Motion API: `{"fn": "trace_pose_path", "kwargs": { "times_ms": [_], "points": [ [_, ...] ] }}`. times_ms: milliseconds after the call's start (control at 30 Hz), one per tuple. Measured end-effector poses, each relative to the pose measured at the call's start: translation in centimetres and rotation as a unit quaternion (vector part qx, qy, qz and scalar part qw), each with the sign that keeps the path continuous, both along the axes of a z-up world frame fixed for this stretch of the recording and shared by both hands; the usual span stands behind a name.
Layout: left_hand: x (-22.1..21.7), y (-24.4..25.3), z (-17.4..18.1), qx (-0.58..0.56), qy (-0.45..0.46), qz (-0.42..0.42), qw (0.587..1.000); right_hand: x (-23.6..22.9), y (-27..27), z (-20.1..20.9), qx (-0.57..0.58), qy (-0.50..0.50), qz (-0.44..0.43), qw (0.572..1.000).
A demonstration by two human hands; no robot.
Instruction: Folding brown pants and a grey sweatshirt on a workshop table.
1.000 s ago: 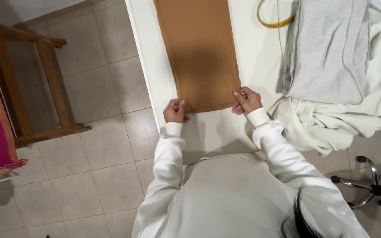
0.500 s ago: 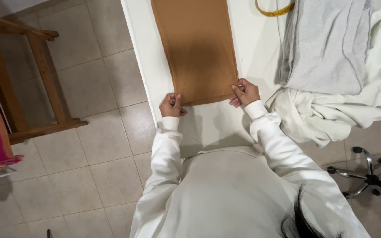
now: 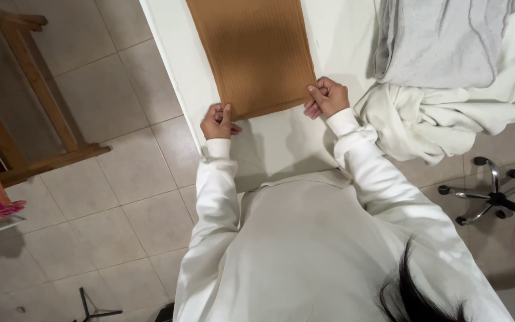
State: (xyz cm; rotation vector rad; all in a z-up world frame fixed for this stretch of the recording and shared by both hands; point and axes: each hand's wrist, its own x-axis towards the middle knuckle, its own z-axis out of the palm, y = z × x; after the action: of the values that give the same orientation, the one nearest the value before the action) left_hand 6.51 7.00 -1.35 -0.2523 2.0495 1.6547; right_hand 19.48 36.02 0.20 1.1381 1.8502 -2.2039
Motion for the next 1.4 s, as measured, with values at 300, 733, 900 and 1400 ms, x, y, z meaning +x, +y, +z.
{"fn": "trace_pose_path", "kwargs": {
  "times_ms": [300,733,900,1400],
  "points": [
    [3.0,-1.6,2.6,-0.139,0.127,-0.056,0.981,4.0,-0.3,2.1,0.027,-0.011,0.029,0.999],
    [8.3,-2.7,1.3,-0.247,0.447,-0.209,0.834,8.9,-4.3,1.8,0.553,0.185,0.23,0.779],
    [9.7,-4.3,1.7,-0.194,0.427,-0.254,0.846,5.8,-8.2,5.4,0.543,0.209,0.263,0.77],
    [-7.7,-31.3,2.3,-0.026,0.3,-0.382,0.874,-11.5,-28.0,2.5,0.497,0.145,0.086,0.851]
  ]
}}
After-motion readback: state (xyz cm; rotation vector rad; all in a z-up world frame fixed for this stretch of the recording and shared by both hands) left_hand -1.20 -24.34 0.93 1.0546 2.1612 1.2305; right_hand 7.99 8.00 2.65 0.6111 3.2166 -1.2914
